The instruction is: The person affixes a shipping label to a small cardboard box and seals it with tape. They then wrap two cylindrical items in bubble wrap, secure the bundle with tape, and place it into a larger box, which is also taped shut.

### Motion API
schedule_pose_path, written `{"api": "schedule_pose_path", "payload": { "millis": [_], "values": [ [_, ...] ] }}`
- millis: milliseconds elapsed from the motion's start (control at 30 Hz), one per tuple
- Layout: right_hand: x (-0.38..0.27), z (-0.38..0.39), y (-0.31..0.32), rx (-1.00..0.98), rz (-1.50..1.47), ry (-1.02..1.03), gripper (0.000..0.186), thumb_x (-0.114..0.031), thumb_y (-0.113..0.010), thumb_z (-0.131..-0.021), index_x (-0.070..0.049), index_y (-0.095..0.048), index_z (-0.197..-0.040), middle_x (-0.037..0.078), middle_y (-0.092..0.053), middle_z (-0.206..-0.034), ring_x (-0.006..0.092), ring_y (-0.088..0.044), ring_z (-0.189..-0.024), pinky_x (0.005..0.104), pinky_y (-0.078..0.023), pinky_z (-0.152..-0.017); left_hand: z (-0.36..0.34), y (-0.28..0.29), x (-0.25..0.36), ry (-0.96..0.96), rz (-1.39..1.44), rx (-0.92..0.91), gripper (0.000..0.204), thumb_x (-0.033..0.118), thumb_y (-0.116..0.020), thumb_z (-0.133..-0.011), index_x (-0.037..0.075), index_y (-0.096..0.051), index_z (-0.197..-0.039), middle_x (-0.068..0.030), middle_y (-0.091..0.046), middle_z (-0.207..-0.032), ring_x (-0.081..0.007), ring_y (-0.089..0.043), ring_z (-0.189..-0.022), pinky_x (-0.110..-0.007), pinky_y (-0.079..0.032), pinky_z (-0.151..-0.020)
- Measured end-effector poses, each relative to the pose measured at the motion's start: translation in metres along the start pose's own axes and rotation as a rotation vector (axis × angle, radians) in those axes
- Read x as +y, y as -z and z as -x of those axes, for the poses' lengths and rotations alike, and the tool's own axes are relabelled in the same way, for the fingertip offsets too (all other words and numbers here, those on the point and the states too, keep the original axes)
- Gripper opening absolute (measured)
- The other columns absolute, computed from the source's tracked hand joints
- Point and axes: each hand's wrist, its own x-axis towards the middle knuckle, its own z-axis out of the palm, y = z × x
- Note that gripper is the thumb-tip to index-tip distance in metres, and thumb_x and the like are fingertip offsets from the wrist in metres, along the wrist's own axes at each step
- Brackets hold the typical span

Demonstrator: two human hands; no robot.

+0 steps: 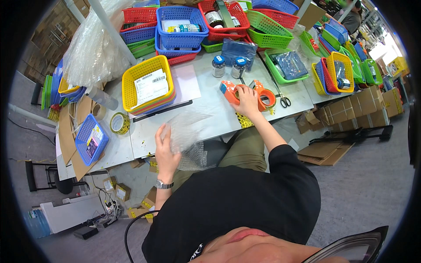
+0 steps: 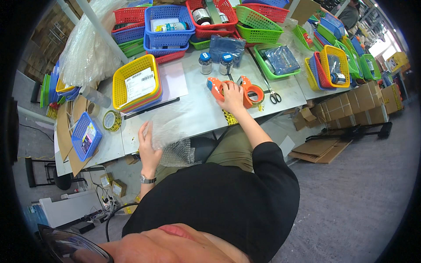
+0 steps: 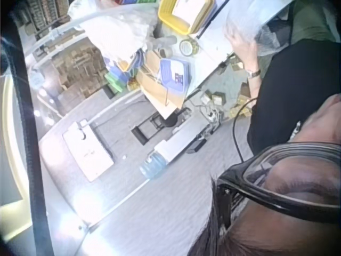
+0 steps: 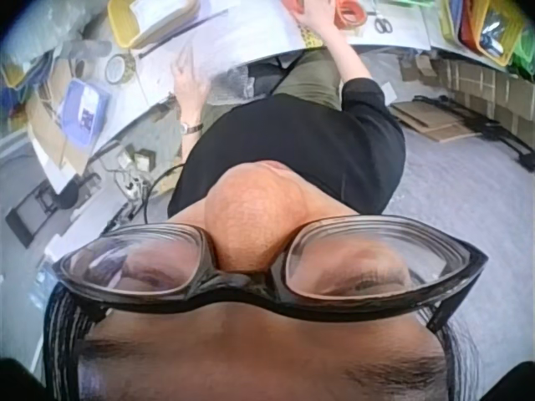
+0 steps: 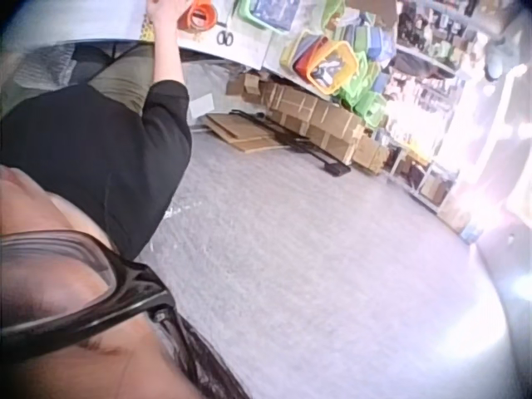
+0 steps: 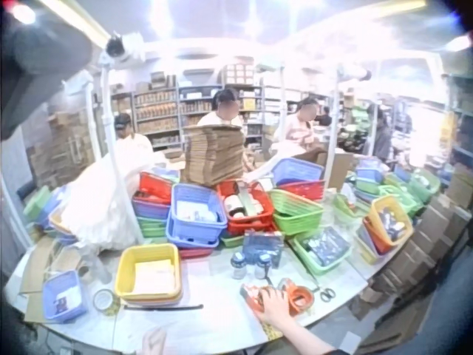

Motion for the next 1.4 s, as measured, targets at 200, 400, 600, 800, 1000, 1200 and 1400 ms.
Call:
{"api": "schedule_pose_path", "payload": {
  "millis": [200,400,600,800,1000,1200,1400],
  "values": [
    [-0.094,0.055,0.048,-0.277,-0.827,0.305,0.091,-0.040,-0.081,-0.074,-0.002,-0.036,-0.144,0.015,-0.035,-0.150,0.0281,-0.029,-0.142,0.0429,-0.027,-0.115,-0.041,-0.014,0.053,-0.023,0.196,-0.173,0.123,0.058,-0.085,-0.057,-0.002,-0.027,-0.148,-0.0250,-0.032,-0.148,-0.0392,-0.050,-0.124,-0.043,-0.051,-0.092],
    [-0.065,0.044,0.048,-0.279,-1.562,-0.050,0.041,-0.019,-0.068,-0.090,0.000,-0.058,-0.125,0.011,-0.062,-0.124,0.0208,-0.058,-0.115,0.0324,-0.045,-0.100,-0.052,0.001,0.046,-0.179,0.428,-0.176,0.092,0.039,-0.083,-0.070,-0.002,-0.041,-0.142,-0.0205,-0.051,-0.136,-0.0319,-0.060,-0.113,-0.038,-0.052,-0.089],
    [0.042,0.016,0.041,0.268,-0.228,0.037,0.047,-0.025,-0.071,-0.082,-0.005,-0.059,-0.123,0.015,-0.065,-0.114,0.0297,-0.062,-0.105,0.0401,-0.046,-0.094,-0.005,0.034,-0.023,0.305,0.763,0.338,0.025,0.002,-0.060,-0.093,0.000,-0.061,-0.118,-0.0096,-0.069,-0.112,-0.0110,-0.067,-0.076,-0.022,-0.051,-0.062],
    [0.077,0.032,0.027,-0.233,0.074,-0.435,0.071,-0.028,-0.074,-0.074,-0.012,-0.043,-0.136,0.015,-0.068,-0.105,0.0324,-0.063,-0.106,0.0484,-0.038,-0.100,0.025,0.070,-0.042,0.394,0.635,0.546,0.023,0.003,-0.058,-0.095,-0.001,-0.059,-0.118,-0.0096,-0.068,-0.112,-0.0098,-0.067,-0.072,-0.019,-0.048,-0.053],
    [0.136,0.016,0.015,-0.090,0.126,-0.430,0.060,-0.042,-0.070,-0.081,-0.011,-0.052,-0.129,0.019,-0.067,-0.110,0.0336,-0.062,-0.108,0.0532,-0.035,-0.099,0.018,0.069,-0.032,0.388,0.626,0.528,0.024,0.005,-0.058,-0.095,0.000,-0.060,-0.118,-0.0101,-0.067,-0.115,-0.0095,-0.066,-0.070,-0.019,-0.049,-0.054],
    [0.049,-0.011,0.022,0.131,0.094,-0.039,0.095,-0.061,-0.072,-0.070,-0.006,-0.041,-0.141,0.023,-0.046,-0.133,0.0368,-0.043,-0.129,0.0617,-0.025,-0.109,0.007,0.053,-0.028,0.354,0.635,0.467,0.025,0.004,-0.057,-0.096,0.001,-0.060,-0.120,-0.0105,-0.066,-0.118,-0.0099,-0.067,-0.071,-0.020,-0.049,-0.055],
    [0.033,-0.022,-0.010,-0.047,0.111,-0.001,0.095,-0.057,-0.073,-0.064,-0.015,-0.040,-0.143,0.017,-0.054,-0.125,0.0364,-0.052,-0.115,0.0531,-0.034,-0.099,-0.006,0.044,-0.005,0.299,0.578,0.343,0.025,0.003,-0.055,-0.096,0.000,-0.060,-0.120,-0.0106,-0.066,-0.117,-0.0097,-0.067,-0.071,-0.020,-0.049,-0.055]
  ]
}}
